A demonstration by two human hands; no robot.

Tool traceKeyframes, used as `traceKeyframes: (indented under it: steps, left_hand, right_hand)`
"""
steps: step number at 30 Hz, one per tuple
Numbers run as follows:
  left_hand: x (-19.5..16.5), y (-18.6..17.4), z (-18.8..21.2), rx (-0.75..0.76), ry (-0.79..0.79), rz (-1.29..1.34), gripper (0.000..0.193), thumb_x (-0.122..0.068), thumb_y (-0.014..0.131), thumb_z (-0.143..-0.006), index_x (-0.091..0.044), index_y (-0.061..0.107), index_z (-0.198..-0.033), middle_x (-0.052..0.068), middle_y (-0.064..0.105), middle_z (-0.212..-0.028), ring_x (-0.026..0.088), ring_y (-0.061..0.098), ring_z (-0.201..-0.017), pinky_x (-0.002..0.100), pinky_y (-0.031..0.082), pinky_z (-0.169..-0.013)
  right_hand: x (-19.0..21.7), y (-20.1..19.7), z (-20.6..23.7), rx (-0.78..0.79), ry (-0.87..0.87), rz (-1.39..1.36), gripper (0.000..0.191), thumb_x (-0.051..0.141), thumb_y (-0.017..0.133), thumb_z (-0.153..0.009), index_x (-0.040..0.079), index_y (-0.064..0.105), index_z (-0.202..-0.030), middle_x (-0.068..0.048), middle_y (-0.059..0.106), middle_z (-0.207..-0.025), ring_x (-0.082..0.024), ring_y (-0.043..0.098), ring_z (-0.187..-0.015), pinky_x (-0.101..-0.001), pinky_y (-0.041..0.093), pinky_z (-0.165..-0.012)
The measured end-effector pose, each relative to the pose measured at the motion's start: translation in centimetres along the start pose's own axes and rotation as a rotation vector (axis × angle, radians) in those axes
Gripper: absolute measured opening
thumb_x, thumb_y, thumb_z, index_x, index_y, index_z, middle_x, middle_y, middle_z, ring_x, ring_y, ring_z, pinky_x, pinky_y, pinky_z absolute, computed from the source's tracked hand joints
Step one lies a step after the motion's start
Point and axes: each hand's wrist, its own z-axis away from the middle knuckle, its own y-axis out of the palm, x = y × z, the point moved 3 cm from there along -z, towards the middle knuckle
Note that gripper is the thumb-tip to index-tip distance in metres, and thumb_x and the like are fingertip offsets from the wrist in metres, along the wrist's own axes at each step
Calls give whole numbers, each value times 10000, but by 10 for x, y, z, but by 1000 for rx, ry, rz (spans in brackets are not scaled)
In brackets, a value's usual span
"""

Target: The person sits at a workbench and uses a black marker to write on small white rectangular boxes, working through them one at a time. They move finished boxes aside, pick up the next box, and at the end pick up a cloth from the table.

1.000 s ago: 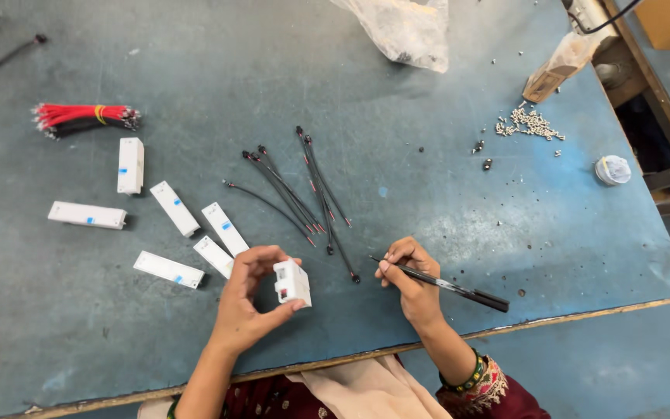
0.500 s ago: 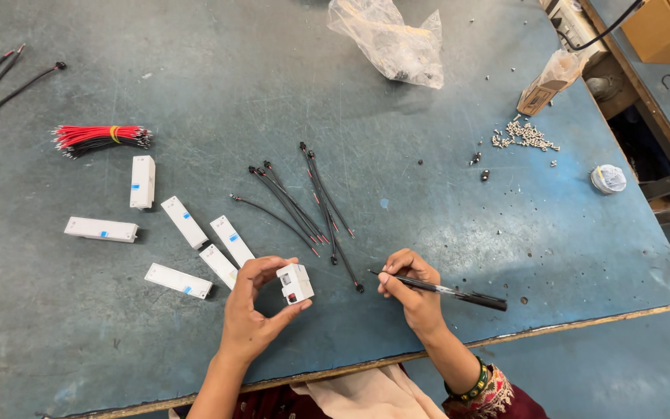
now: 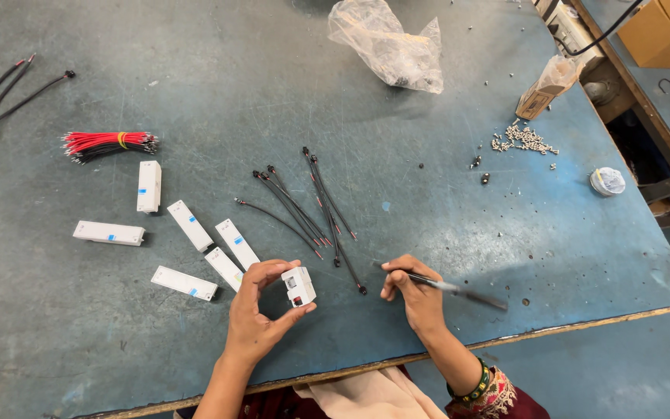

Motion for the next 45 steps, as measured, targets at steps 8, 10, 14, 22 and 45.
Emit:
traceKeyframes:
  steps: [8,10,14,22,45]
  left_hand:
    - [1,2,-3,18,42,-70,711,-85,942,-657,-73,556,-1254,113,688,-1234,197,694,-1075,312,580,-849]
    - [2,4,0,34,24,-17,695,-65,926,-691,-71,546,-1274,121,661,-1272,209,692,-1115,320,601,-860]
    - [7,7,3,43,4,156,664,-7,865,-793,-76,494,-1339,136,587,-1360,260,649,-1254,366,618,-958]
    - [15,11,11,114,-141,339,672,29,834,-832,-84,436,-1361,167,580,-1416,277,617,-1318,389,589,-1000]
    - [12,1,-5,-36,-271,-141,278,-49,696,-903,-70,655,-1178,70,684,-1320,168,722,-1038,287,602,-814]
  right_hand:
    - [29,53,7,170,-169,345,227,89,738,-916,47,685,-1133,-123,798,-1048,-192,784,-896,-291,600,-725]
    - [45,67,6,244,-322,471,330,40,804,-864,46,671,-1167,-123,770,-1184,-212,759,-1041,-318,605,-847]
    - [62,82,1,330,-322,491,445,30,834,-832,51,649,-1237,-122,722,-1289,-245,721,-1187,-343,598,-943]
    - [51,77,-1,277,-229,454,474,34,818,-831,20,628,-1265,-148,706,-1303,-218,714,-1141,-327,593,-899]
    - [74,49,-125,422,-28,-429,262,46,715,-940,40,643,-1192,-205,754,-1163,-163,679,-899,-248,495,-648]
